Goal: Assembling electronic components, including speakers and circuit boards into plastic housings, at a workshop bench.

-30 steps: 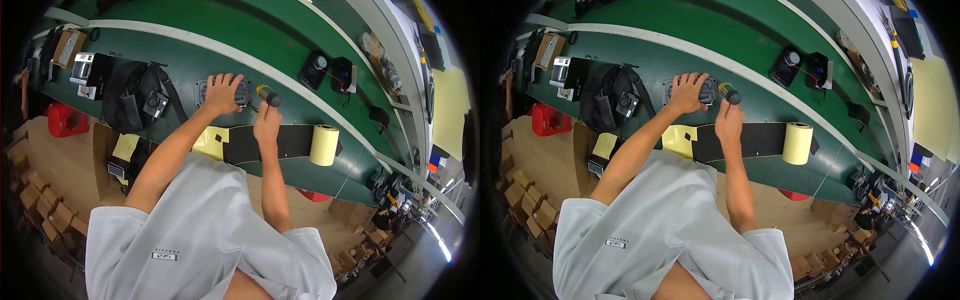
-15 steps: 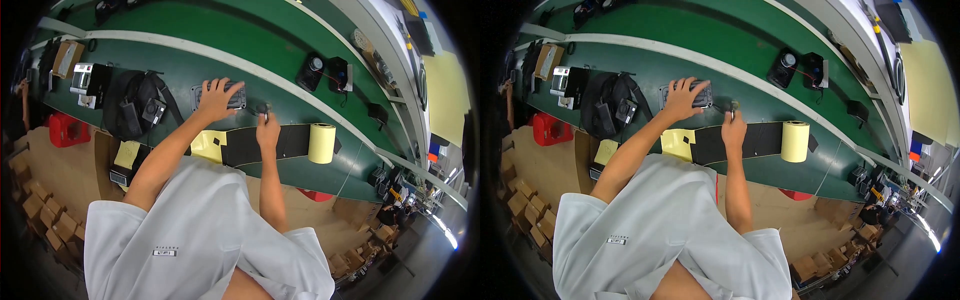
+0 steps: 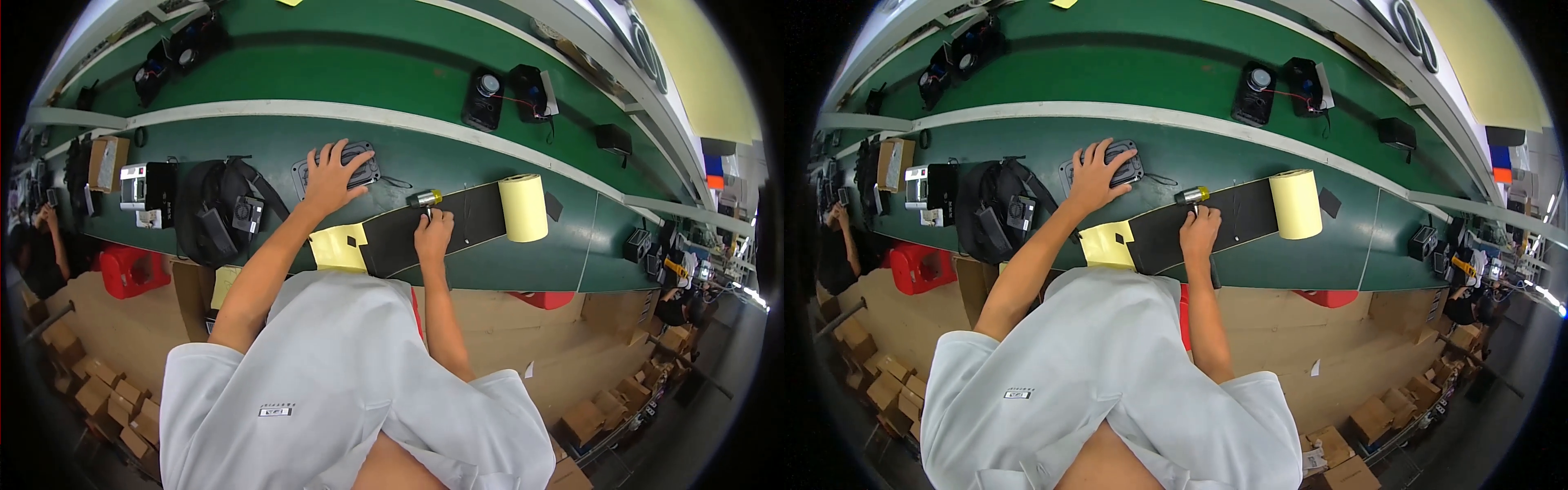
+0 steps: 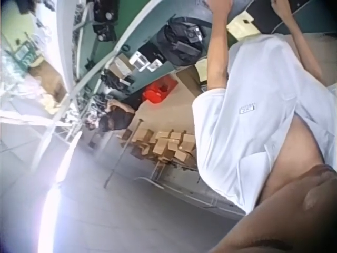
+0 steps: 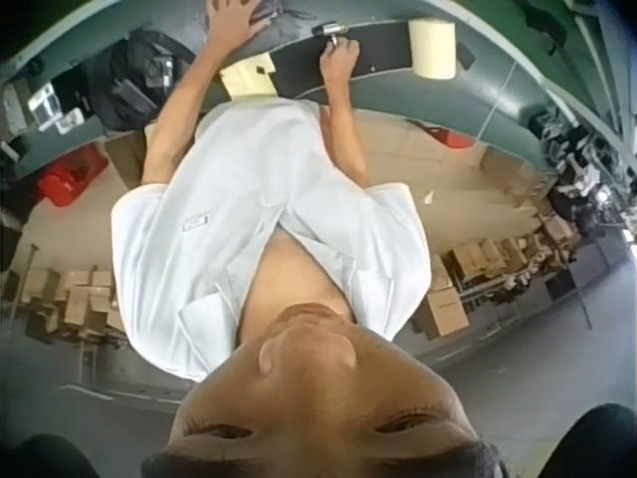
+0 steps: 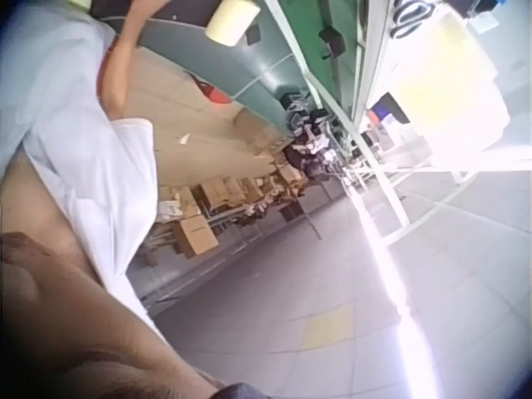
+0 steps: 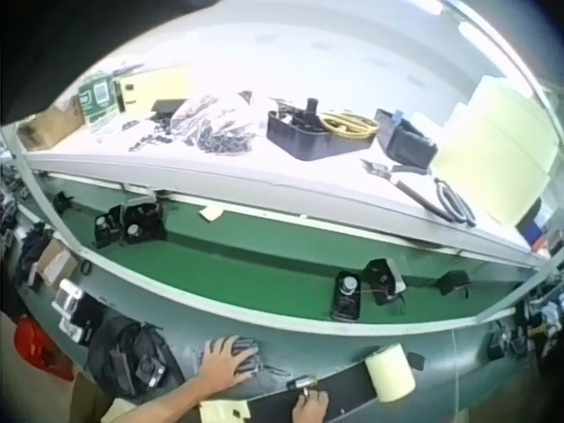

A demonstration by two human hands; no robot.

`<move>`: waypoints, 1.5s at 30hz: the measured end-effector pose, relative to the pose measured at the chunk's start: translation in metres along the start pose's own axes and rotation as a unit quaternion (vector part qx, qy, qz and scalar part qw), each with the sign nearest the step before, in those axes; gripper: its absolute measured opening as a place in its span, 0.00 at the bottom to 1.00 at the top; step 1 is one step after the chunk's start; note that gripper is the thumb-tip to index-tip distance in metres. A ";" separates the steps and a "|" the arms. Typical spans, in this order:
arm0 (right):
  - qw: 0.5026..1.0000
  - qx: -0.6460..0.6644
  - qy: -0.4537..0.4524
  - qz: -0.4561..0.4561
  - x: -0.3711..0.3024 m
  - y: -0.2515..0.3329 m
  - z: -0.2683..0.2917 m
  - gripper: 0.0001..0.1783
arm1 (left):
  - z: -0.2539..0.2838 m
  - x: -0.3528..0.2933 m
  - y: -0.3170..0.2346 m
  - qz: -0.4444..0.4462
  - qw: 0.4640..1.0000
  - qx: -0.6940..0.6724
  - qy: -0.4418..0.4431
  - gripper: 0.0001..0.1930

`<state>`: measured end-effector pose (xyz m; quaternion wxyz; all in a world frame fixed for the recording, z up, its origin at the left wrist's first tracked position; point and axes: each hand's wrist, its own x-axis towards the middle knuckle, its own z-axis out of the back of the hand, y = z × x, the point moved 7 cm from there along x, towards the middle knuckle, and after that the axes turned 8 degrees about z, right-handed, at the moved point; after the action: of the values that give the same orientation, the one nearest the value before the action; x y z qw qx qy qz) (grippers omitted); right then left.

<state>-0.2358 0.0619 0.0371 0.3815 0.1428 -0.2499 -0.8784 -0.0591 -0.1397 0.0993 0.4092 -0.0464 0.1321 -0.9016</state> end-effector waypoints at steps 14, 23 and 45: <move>0.993 0.031 0.107 0.035 0.073 0.098 -0.072 0.35 | -0.041 -0.036 0.102 0.508 0.793 -0.335 0.017 0.33; 0.918 0.335 0.212 -0.010 0.063 0.104 -0.103 0.45 | -0.059 -0.055 0.132 0.515 0.688 -0.495 -0.132 0.30; 0.953 -0.235 -0.180 -0.058 0.349 -0.134 0.149 0.47 | -0.075 0.312 0.100 0.455 0.777 -0.425 0.089 0.35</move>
<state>-0.6151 -0.0694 0.0668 0.3017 -0.0971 -0.0921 -0.9440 -0.2070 -0.4221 -0.0076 0.6971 -0.0698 0.5437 -0.4622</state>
